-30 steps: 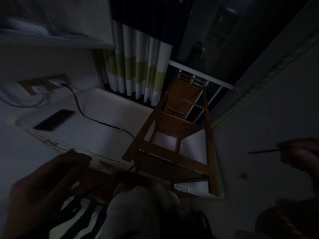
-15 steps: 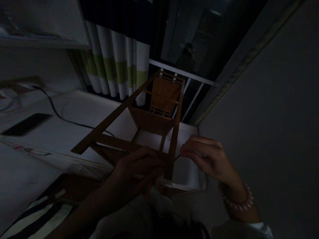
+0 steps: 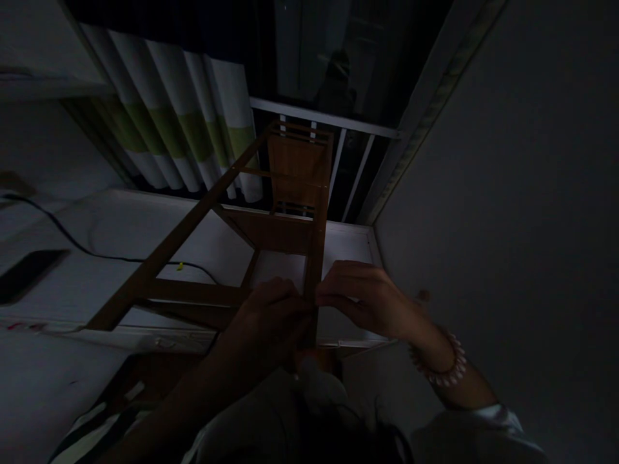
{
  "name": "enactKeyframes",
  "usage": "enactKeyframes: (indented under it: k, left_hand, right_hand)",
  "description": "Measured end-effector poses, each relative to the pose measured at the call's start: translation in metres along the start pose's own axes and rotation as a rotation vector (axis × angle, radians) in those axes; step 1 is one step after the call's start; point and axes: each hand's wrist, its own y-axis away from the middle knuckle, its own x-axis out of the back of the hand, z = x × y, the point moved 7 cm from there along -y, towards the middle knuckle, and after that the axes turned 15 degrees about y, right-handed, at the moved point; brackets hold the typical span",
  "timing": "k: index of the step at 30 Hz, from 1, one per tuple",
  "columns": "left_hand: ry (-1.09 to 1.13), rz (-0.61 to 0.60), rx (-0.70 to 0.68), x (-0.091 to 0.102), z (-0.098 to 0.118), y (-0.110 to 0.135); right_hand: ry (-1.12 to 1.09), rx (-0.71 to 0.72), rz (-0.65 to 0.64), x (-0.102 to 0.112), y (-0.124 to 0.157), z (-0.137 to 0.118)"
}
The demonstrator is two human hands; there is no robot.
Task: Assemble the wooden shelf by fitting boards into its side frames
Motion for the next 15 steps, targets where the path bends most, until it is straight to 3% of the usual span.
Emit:
enactKeyframes:
  k: [8, 15]
  left_hand:
    - [0.074, 0.01, -0.024, 0.0049, 0.0053, -0.0078]
    - [0.103, -0.061, 0.037, -0.001, -0.0024, -0.006]
  right_hand:
    - [0.092, 0.146, 0.018, -0.0069, 0.0042, -0.0017]
    - [0.146, 0.104, -0.044, -0.0043, 0.0046, -0.003]
